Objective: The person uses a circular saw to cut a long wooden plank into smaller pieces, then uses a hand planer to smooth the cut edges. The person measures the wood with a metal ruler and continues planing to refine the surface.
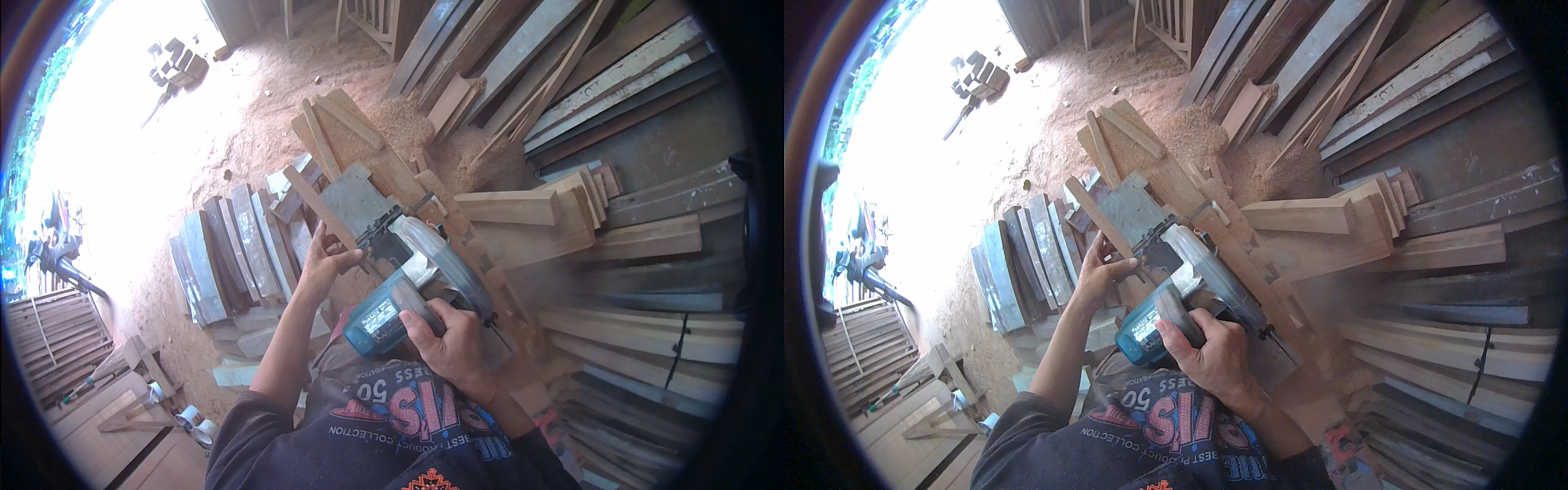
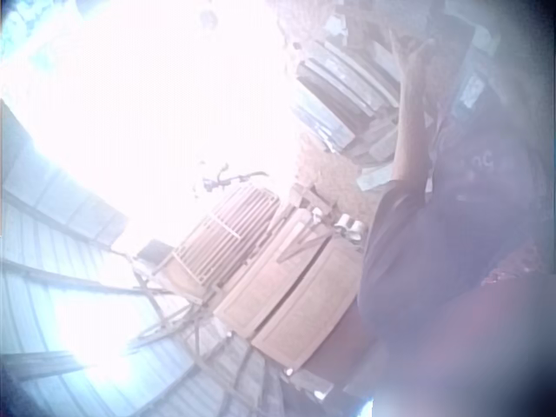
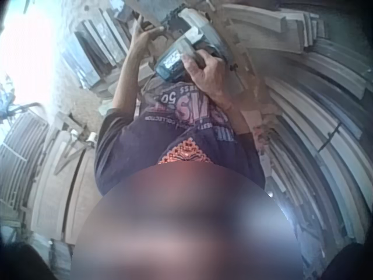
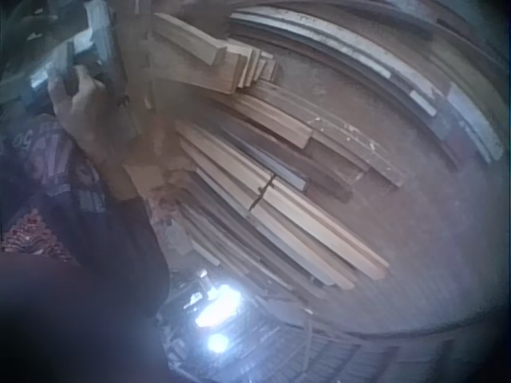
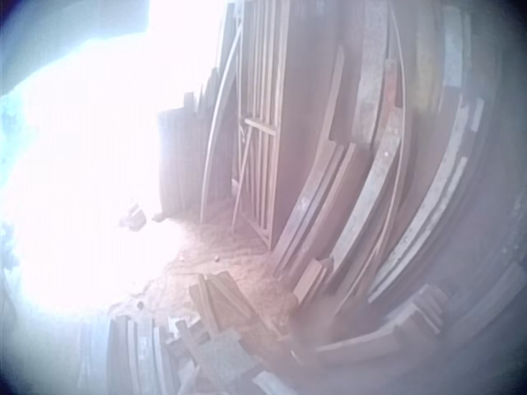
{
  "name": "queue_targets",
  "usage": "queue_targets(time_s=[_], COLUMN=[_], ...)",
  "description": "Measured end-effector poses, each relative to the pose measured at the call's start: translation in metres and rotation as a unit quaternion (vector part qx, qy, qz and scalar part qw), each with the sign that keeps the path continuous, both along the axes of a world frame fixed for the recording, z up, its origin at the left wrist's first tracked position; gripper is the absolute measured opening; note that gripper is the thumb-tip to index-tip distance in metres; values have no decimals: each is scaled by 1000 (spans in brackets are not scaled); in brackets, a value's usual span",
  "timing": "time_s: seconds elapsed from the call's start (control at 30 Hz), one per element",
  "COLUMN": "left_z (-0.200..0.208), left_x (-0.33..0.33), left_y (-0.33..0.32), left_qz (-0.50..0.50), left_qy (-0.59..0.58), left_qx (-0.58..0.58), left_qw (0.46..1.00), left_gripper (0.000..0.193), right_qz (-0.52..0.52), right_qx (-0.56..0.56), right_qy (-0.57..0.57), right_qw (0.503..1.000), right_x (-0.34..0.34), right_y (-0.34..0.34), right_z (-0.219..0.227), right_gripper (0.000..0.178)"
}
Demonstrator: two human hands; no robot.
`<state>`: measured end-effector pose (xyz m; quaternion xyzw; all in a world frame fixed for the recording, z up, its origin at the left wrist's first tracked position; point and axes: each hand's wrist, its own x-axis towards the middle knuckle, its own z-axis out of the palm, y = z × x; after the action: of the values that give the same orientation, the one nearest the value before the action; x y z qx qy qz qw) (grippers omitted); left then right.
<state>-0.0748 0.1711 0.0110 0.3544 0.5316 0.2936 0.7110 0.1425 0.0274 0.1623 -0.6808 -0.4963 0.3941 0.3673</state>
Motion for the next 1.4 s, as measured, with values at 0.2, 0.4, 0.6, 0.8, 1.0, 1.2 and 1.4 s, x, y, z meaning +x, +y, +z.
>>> queue_targets(time_s=[0.2,0.4,0.6,0.8,1.0,1.2,1.4], left_z=[2,6,14,16,10,11,6], left_x=[-1,0,3,-1,-4,0,-3], left_y=[3,6,6,9,11,2,2], left_qz=[-2,-10,-6,-18,-30,-14,-6], left_qy=[5,21,-8,30,51,-18,-27], left_qx=[14,19,33,39,52,20,17], left_qw=[1000,1000,999,999,997,1000,999], left_gripper=[116,114,100,91,93,103,109], right_qz=[-3,-4,-7,-10,-5,0,6], right_qx=[6,23,39,41,52,43,43], right_qy=[-9,-9,-27,-28,-27,-25,-33], right_qw=[1000,1000,999,999,998,999,999], right_x=[-2,-2,-1,-4,-3,-1,-4], right_y=[2,2,2,2,4,4,7], right_z=[-3,-6,-8,-8,-9,-10,-8], right_gripper=[46,48,52,54,55,56,57])
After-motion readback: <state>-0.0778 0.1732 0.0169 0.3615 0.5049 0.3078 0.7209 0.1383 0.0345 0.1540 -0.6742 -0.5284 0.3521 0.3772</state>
